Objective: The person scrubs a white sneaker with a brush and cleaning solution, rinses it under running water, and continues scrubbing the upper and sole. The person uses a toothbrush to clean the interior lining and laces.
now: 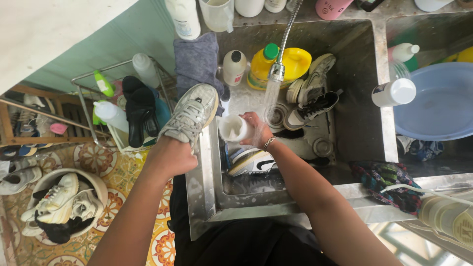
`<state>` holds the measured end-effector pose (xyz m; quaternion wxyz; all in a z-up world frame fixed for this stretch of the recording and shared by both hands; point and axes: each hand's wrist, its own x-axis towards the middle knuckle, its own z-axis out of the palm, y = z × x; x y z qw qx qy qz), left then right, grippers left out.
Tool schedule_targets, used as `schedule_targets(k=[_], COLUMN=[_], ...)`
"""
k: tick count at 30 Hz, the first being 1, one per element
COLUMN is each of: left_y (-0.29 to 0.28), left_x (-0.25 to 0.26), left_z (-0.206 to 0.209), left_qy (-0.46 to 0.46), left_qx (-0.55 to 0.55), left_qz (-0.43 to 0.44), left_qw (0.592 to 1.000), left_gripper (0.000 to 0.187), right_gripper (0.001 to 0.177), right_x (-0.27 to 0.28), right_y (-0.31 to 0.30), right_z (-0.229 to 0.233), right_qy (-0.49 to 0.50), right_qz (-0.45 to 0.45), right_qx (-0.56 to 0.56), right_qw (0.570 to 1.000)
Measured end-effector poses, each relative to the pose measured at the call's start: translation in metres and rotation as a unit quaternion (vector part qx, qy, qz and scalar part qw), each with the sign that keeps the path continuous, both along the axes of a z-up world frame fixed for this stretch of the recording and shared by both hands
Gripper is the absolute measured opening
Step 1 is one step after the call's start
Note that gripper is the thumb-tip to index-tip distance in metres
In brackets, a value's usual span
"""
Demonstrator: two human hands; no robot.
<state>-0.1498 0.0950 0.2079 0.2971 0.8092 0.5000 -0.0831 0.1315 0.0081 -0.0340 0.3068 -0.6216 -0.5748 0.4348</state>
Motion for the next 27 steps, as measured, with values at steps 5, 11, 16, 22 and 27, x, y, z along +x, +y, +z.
schedule_targets(k=[5, 11, 16, 22, 27], left_y=[0.002, 0.004, 0.004, 0.009, 0.004], left_x=[0.003, 0.005, 0.004, -0.001, 0.002], left_z=[0.009, 0.011, 0.009, 0.008, 0.0], left_qy=[-0.085, -0.045, -0.094, -0.105, -0.11], left_qx=[0.069, 0.03, 0.061, 0.056, 0.087], left_qz=[-0.043, -0.03, -0.042, -0.036, -0.037], left_qw=[0.993, 0.998, 0.993, 0.992, 0.989], left_gripper=[0.062, 0.062, 0.064, 0.064, 0.059], right_gripper=[0.114, 0.116, 0.111, 0.089, 0.09], right_x=[0.038, 0.061, 0.045, 0.055, 0.11], right_y=[-0.026, -0.05, -0.054, -0.051, -0.069], right_z=[-0.024, -0.035, 0.011, 0.021, 0.019], right_qy=[-0.071, -0.225, -0.368, -0.441, -0.521], right_qz=[0.008, 0.167, 0.369, 0.384, 0.422], right_qx=[-0.092, -0.176, -0.304, -0.255, -0.221], right_qw=[0.993, 0.944, 0.797, 0.77, 0.709])
